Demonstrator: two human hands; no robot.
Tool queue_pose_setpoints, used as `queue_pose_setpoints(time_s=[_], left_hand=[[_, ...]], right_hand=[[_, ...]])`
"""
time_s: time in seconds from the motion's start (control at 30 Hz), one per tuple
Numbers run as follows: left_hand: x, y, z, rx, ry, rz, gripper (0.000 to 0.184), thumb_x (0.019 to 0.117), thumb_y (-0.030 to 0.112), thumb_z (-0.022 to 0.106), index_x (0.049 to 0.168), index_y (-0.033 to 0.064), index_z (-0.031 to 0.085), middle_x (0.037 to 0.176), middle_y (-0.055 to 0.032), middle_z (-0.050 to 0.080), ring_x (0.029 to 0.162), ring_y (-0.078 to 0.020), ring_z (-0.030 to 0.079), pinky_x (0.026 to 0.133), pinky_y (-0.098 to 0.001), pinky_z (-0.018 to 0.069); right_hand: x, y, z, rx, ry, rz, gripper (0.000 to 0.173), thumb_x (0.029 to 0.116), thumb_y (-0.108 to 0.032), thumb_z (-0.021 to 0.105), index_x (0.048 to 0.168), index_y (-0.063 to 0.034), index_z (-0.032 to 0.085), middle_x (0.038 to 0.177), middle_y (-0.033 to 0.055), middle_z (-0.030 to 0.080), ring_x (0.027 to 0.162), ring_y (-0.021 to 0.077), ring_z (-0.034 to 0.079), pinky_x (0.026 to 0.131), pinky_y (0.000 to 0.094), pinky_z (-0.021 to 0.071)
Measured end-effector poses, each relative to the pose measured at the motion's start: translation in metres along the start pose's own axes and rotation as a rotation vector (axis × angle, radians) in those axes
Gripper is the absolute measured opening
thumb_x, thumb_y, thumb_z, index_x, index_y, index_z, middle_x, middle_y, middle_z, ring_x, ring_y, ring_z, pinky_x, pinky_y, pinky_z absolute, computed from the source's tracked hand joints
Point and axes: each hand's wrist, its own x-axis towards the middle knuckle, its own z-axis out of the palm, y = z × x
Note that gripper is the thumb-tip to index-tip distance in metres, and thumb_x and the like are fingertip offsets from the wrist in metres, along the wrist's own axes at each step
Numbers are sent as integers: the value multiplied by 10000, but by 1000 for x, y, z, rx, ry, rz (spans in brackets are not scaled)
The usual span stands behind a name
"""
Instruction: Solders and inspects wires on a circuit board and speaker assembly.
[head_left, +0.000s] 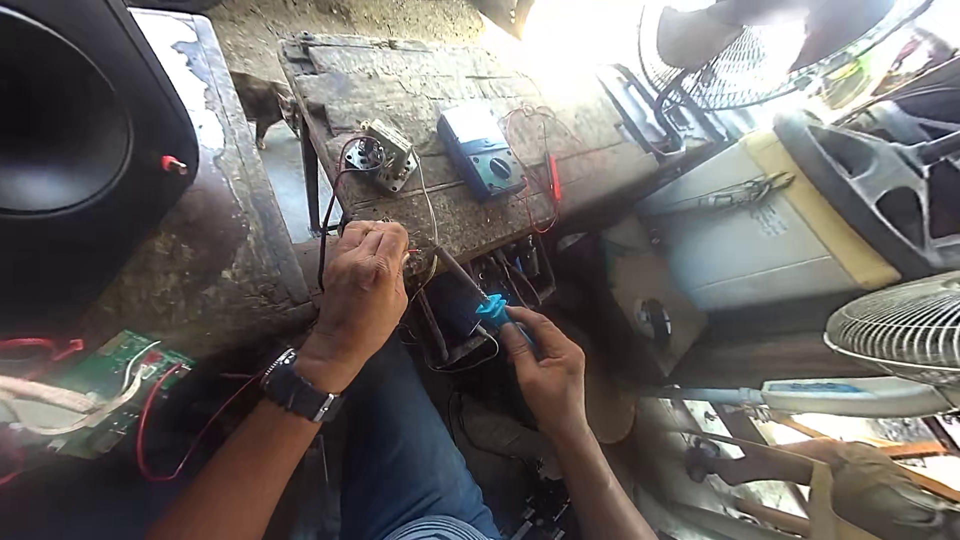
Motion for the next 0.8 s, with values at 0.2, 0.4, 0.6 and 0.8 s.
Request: queue_pose_setpoints(time_s=[0.2,0.4,0.6,0.8], left_hand=[[1,-1,-3,-41,-14,2,185,1044,94,502,1065,10,666,1121,-138,703,1265,-327,586,1131,-468,419],[1,-2,-5,-77,-5,-3,141,1007,83,558,988,14,679,1110,-137,703,1237,-309,602,1117,-448,437],[1,2,-8,-59,-6,-28,148,995,120,582,985,20,691,1095,-127,713,1223,-315,616,1092,-446,469],[2,3,-9,-36,-11,-42,139,976,128,598,964,27,693,1086,-135,715,1183,-318,634,1035,-456,498]], right_hand=[[10,-4,-2,33,25,-13,233,967,-116,696,1174,-18,736,988,70,751,760,127,716,678,273,638],[11,-5,-11,-14,90,-58,224,901,-113,756,1105,-21,775,1009,67,752,896,136,719,784,260,626],[9,-4,-9,-1,80,-71,218,870,-72,777,1081,-16,786,1001,75,748,884,136,715,749,247,625],[11,-3,-6,-9,71,-81,209,864,-72,784,1069,-34,796,989,61,746,872,125,709,741,241,620]])
